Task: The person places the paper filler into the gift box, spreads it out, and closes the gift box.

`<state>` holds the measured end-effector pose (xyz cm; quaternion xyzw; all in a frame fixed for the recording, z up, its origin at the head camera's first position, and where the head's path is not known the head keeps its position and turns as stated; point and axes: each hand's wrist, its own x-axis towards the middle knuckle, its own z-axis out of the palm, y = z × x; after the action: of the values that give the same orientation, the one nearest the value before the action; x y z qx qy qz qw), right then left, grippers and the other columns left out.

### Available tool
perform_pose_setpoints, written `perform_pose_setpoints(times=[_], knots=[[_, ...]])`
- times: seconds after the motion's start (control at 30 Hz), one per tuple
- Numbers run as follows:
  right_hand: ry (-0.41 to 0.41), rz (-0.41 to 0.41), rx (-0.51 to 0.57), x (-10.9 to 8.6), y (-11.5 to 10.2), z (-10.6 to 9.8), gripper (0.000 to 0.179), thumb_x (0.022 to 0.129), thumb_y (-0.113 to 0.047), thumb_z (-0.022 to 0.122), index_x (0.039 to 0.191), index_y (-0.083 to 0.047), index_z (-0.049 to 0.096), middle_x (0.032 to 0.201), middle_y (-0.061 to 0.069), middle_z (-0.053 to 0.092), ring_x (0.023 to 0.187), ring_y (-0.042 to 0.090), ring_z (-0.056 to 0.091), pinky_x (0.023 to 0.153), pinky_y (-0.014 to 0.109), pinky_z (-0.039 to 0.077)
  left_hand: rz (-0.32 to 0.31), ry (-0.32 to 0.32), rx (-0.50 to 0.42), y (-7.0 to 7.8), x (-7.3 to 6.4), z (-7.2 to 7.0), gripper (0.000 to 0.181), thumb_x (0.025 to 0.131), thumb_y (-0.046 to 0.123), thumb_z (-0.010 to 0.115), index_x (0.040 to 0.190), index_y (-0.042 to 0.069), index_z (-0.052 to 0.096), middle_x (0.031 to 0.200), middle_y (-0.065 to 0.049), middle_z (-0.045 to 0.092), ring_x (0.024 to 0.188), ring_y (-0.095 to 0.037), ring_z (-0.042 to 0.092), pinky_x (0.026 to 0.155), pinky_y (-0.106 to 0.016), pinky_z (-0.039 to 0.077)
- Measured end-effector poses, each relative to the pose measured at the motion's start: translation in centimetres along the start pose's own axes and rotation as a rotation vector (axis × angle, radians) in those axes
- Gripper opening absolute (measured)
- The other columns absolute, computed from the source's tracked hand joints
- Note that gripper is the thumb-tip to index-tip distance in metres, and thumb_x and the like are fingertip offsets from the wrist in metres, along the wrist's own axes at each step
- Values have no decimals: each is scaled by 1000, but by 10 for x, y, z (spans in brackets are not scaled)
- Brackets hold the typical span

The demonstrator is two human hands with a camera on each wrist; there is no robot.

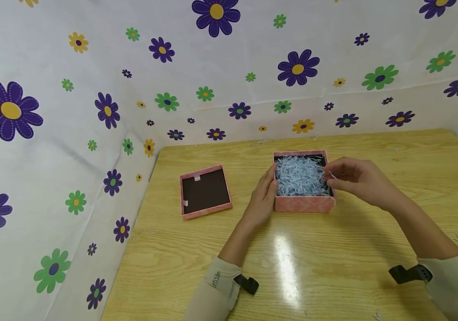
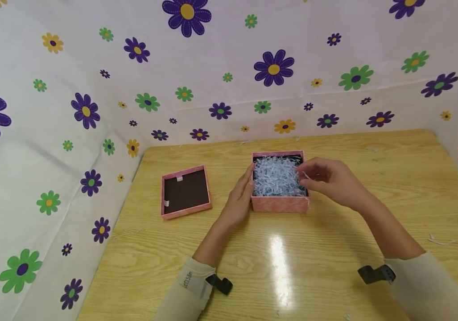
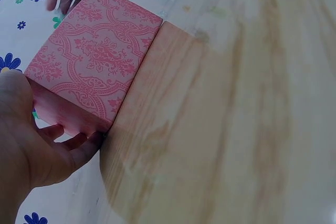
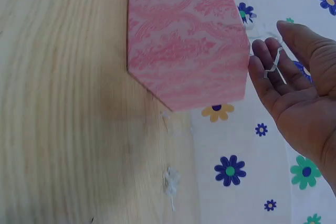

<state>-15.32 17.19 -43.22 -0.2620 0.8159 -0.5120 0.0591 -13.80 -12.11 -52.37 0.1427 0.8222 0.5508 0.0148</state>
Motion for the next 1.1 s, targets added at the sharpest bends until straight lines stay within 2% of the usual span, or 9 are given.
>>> perform_pose_setpoints(times=[0.2,0.4,0.63,0.7,0.93,1.1], knots=[[14,-69,-82,-23,6,2,30,92,7,77,120,-2,73,111,14,73,100,7,69,87,13,55,-5,-1,-1,1,-1,-1,56,116,46,30,170,38,17,174,14,18,161,-16,17,128,-55,22],[35,-130,-74,-28,12,10,37,86,14,80,117,-4,75,110,11,74,98,15,70,85,16,56,1,2,4,3,0,-2,56,117,42,31,171,36,18,175,12,20,161,-16,18,128,-55,22],[69,-286,-279,-25,17,17,43,77,16,85,110,-11,78,103,-2,76,91,8,67,87,9,49,5,3,11,3,0,-1,56,117,41,32,171,34,19,175,11,20,161,-16,19,128,-53,22],[80,-313,-307,-24,17,18,45,75,17,85,108,-13,78,101,-4,75,89,7,66,86,8,47,7,1,12,2,0,-1,56,117,42,31,171,35,18,175,10,20,161,-16,19,128,-53,22],[88,-311,-270,-23,15,18,44,76,20,83,104,-14,80,96,-4,77,87,5,66,85,9,49,9,1,10,2,1,-1,56,117,42,31,171,34,18,175,9,20,161,-18,20,128,-54,23],[118,-214,-171,-20,8,16,37,82,20,79,105,-9,79,97,2,77,88,6,66,87,9,51,5,-1,16,0,1,-1,56,117,42,31,171,34,18,175,10,20,161,-17,19,128,-53,22]])
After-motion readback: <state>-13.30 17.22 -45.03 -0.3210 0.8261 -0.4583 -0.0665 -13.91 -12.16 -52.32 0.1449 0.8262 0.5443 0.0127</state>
